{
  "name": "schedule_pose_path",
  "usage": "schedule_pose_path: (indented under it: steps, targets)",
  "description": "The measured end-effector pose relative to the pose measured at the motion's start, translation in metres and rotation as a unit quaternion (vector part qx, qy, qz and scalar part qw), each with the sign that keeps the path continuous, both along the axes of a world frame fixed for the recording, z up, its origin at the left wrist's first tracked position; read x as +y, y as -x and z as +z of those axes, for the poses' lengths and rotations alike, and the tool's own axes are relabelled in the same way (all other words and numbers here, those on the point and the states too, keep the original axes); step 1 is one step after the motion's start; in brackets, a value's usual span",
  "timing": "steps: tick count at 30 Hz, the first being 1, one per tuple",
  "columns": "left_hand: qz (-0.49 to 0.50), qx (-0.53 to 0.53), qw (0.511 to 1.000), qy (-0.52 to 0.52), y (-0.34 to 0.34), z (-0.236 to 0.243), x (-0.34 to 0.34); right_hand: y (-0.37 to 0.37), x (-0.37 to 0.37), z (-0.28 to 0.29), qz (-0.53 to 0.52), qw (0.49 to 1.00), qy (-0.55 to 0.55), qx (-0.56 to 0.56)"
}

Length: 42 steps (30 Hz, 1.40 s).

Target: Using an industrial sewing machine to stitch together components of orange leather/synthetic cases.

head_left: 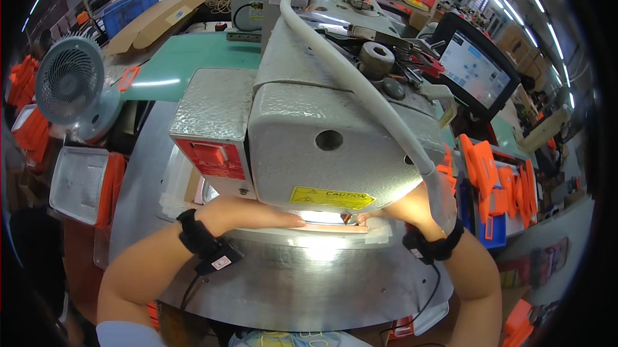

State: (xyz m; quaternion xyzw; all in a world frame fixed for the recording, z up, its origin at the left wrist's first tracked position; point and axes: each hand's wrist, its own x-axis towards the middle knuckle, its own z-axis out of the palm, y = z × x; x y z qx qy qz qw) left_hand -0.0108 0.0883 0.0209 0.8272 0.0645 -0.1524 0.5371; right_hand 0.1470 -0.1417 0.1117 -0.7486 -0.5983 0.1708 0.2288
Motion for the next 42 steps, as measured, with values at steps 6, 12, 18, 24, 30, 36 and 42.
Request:
schedule_pose_path:
  steps: [6, 12, 18, 24, 30, 36, 42]
  targets:
    - [0.018, -0.005, 0.999, 0.032, 0.002, 0.008, -0.004, -0.008, -0.007, -0.015, 0.016, 0.998, -0.032, -0.052]
    - [-0.021, -0.031, 0.993, -0.116, 0.002, 0.007, -0.002, -0.016, 0.012, -0.015, 0.037, 0.993, 0.019, -0.106]
    - [-0.041, -0.065, 0.979, -0.188, -0.001, 0.008, -0.002, -0.040, -0.002, -0.053, 0.028, 0.973, 0.060, -0.219]
    - [-0.046, -0.190, 0.894, -0.402, 0.036, -0.006, -0.033, -0.002, -0.031, -0.055, 0.009, 0.965, 0.159, -0.208]
    - [-0.036, -0.173, 0.923, -0.342, 0.077, -0.010, -0.058, 0.044, -0.065, -0.046, -0.024, 0.978, 0.159, -0.135]
    - [0.220, -0.148, 0.852, -0.451, 0.106, 0.041, -0.049, 0.074, -0.070, -0.058, -0.134, 0.970, 0.037, -0.199]
    - [0.303, -0.145, 0.851, -0.405, 0.129, 0.011, -0.014, 0.078, -0.066, -0.062, -0.168, 0.981, 0.017, -0.097]
